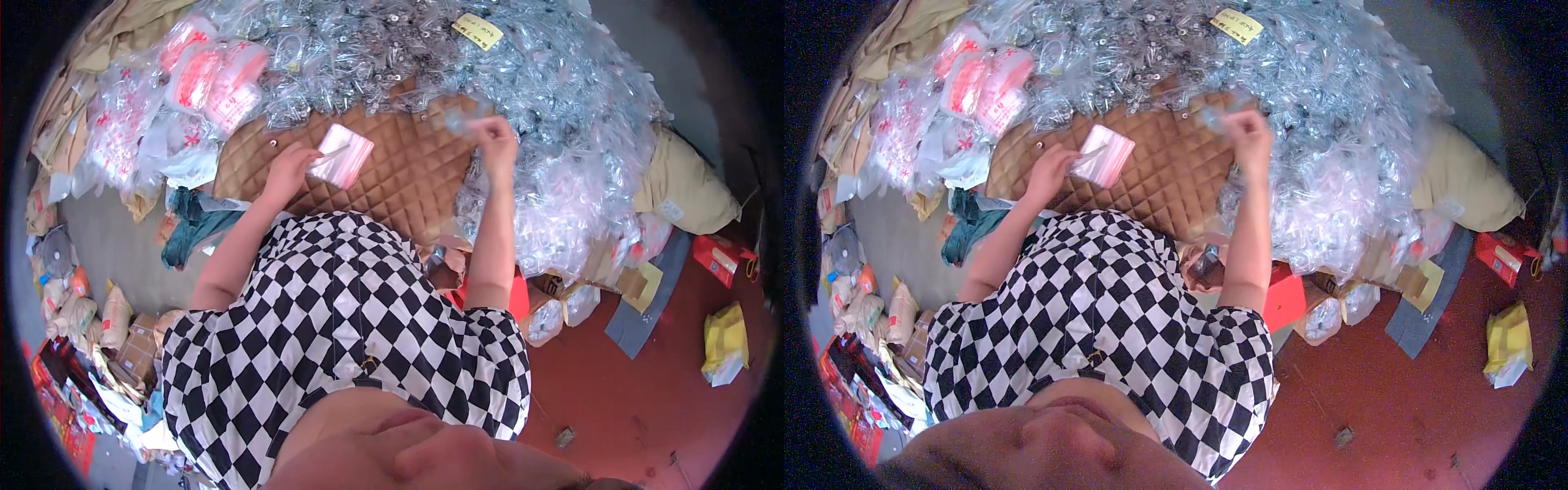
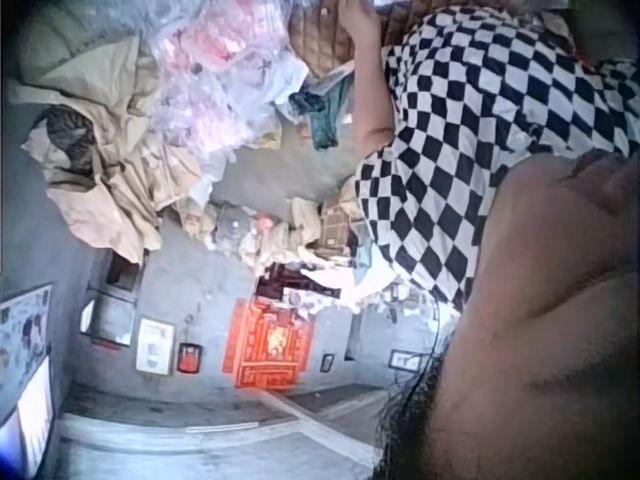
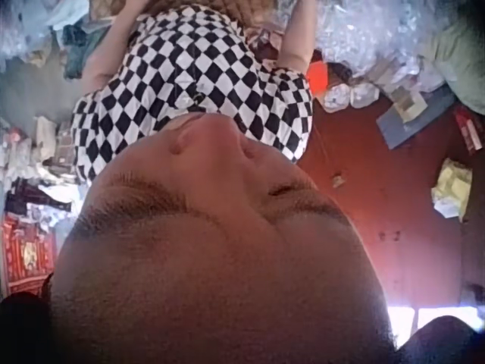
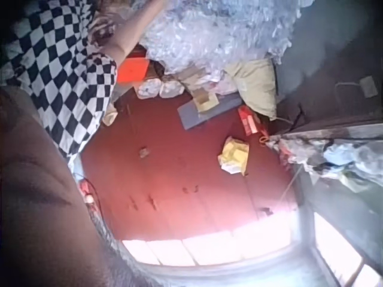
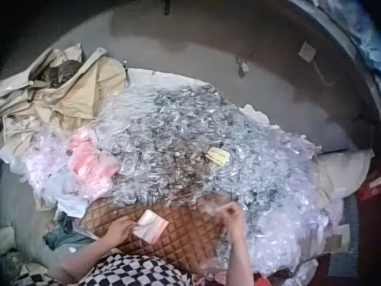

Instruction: Sorting small metal components from a large pile on the floor into individual plastic zip-lock bags.

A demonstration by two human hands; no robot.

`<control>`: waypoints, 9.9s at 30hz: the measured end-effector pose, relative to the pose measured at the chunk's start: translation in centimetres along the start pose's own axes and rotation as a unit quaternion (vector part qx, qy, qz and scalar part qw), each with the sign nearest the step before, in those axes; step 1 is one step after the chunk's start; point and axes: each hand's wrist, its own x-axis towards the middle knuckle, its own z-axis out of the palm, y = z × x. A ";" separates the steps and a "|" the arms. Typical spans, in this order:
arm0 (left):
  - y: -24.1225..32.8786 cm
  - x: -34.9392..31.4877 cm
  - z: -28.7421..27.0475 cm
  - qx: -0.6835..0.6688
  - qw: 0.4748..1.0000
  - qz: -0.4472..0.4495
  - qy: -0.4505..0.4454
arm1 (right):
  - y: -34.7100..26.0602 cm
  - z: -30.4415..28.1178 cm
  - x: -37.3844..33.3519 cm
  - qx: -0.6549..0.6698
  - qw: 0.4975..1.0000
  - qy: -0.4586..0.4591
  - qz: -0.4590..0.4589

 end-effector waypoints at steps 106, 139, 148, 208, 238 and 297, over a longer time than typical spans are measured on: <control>10.2 5.5 -1.4 -0.199 0.939 0.248 -0.132 | -12.0 8.5 -7.3 0.024 0.988 -0.120 -0.090; -4.0 0.3 2.4 0.251 0.939 0.149 -0.181 | -3.4 -10.0 0.1 -0.169 0.962 0.199 -0.081; -3.8 0.4 1.4 0.158 0.973 0.128 -0.112 | 2.0 -11.4 -0.5 -0.472 0.834 0.282 -0.036; 7.8 -0.6 -7.8 0.031 0.993 0.022 0.115 | -14.0 26.8 16.5 0.223 0.895 -0.320 0.218; 5.9 6.9 -6.5 0.023 0.981 0.191 -0.017 | -5.3 9.8 5.6 -0.043 0.987 -0.147 -0.043; 8.2 8.0 -6.2 -0.016 0.956 0.219 -0.194 | -8.6 9.7 -7.1 0.185 0.978 0.030 -0.088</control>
